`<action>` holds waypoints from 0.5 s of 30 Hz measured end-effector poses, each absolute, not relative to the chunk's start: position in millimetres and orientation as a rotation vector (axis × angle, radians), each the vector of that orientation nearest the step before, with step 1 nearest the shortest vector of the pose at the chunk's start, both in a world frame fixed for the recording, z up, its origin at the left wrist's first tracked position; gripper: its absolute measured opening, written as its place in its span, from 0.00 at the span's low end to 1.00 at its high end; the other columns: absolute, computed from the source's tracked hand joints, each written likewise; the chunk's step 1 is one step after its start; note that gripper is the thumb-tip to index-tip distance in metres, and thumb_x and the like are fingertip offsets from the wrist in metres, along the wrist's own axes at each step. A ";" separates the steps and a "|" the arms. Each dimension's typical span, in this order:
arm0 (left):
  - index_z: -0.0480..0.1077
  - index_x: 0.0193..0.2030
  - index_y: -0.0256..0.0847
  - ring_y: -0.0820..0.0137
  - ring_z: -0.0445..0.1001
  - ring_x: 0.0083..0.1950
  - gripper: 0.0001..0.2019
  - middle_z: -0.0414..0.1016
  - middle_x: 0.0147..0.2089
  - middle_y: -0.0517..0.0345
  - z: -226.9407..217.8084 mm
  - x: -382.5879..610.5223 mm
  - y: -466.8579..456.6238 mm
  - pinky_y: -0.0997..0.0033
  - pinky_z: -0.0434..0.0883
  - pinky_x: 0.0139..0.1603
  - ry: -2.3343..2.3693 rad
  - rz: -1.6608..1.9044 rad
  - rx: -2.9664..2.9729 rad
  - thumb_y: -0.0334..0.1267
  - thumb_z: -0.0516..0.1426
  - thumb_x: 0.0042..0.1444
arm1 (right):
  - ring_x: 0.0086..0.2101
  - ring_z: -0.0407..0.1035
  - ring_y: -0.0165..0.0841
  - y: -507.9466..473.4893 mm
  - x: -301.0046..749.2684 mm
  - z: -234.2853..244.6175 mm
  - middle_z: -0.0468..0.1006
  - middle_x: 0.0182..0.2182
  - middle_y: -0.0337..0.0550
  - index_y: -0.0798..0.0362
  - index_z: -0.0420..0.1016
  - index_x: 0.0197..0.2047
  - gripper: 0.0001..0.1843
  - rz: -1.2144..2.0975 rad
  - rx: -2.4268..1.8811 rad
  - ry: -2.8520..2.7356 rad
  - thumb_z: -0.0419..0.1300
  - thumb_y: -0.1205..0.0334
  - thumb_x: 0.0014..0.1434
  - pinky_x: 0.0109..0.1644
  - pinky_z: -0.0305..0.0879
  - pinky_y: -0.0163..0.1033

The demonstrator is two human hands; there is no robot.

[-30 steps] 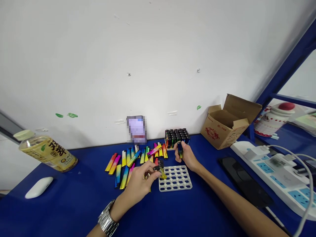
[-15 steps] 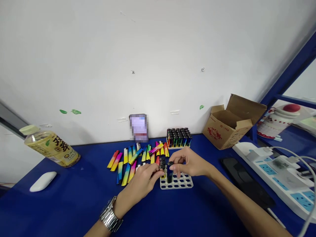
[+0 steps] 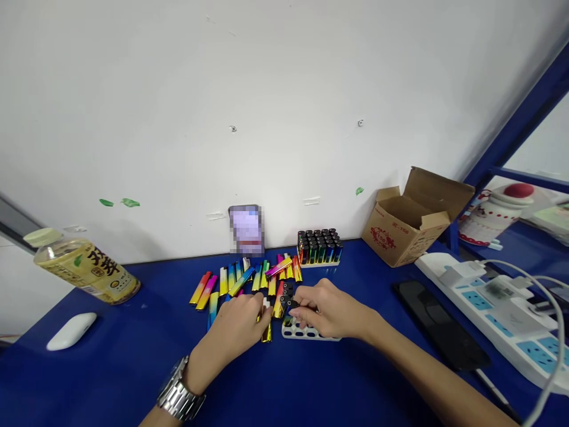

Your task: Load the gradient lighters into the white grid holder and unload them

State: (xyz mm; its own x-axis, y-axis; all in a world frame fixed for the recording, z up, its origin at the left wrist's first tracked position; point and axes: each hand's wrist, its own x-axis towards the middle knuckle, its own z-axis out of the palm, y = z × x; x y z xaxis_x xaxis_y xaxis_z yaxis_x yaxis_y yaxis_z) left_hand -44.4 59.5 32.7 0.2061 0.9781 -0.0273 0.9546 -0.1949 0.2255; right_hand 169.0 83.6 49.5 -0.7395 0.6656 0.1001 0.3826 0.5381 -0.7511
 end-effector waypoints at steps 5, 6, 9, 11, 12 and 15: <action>0.60 0.21 0.43 0.61 0.71 0.25 0.14 0.66 0.20 0.56 30.0 -36.4 53.2 0.70 0.52 0.25 1.869 0.210 2.218 0.46 0.52 0.53 | 0.20 0.62 0.28 81.6 174.6 69.4 0.69 0.18 0.39 0.54 0.65 0.26 0.10 0.742 -0.925 -2.690 0.55 0.67 0.59 0.23 0.46 0.33; 0.60 0.20 0.43 0.61 0.71 0.25 0.14 0.66 0.20 0.56 30.3 -35.5 52.2 0.70 0.52 0.25 1.871 0.210 2.210 0.46 0.53 0.51 | 0.20 0.60 0.28 81.2 175.2 72.5 0.69 0.18 0.39 0.54 0.66 0.26 0.09 0.678 -0.945 -2.740 0.56 0.67 0.58 0.23 0.44 0.34; 0.56 0.19 0.43 0.61 0.70 0.26 0.12 0.67 0.22 0.56 32.3 -33.3 50.6 0.69 0.51 0.25 1.886 0.141 2.202 0.43 0.54 0.48 | 0.20 0.58 0.28 79.9 173.3 74.0 0.69 0.20 0.40 0.55 0.69 0.27 0.08 0.518 -0.993 -2.801 0.57 0.66 0.58 0.24 0.41 0.35; 0.54 0.19 0.43 0.62 0.69 0.26 0.12 0.66 0.21 0.56 33.9 -32.9 51.3 0.69 0.50 0.25 1.903 0.123 2.180 0.40 0.53 0.48 | 0.21 0.57 0.27 79.8 169.7 68.9 0.68 0.20 0.40 0.56 0.71 0.27 0.10 0.486 -0.979 -2.775 0.58 0.64 0.59 0.25 0.41 0.35; 0.54 0.19 0.44 0.63 0.68 0.25 0.12 0.65 0.21 0.57 34.8 -33.3 52.4 0.69 0.50 0.25 1.905 0.144 2.159 0.39 0.52 0.48 | 0.20 0.56 0.26 80.3 168.1 65.7 0.68 0.20 0.39 0.55 0.71 0.26 0.11 0.496 -0.966 -2.756 0.58 0.62 0.59 0.25 0.41 0.35; 0.55 0.22 0.44 0.67 0.65 0.23 0.09 0.64 0.20 0.60 37.4 -37.8 58.6 0.69 0.51 0.25 1.850 0.319 2.079 0.38 0.49 0.52 | 0.17 0.51 0.24 87.1 167.5 58.6 0.63 0.15 0.34 0.56 0.70 0.20 0.18 0.644 -0.894 -2.713 0.63 0.53 0.56 0.23 0.40 0.34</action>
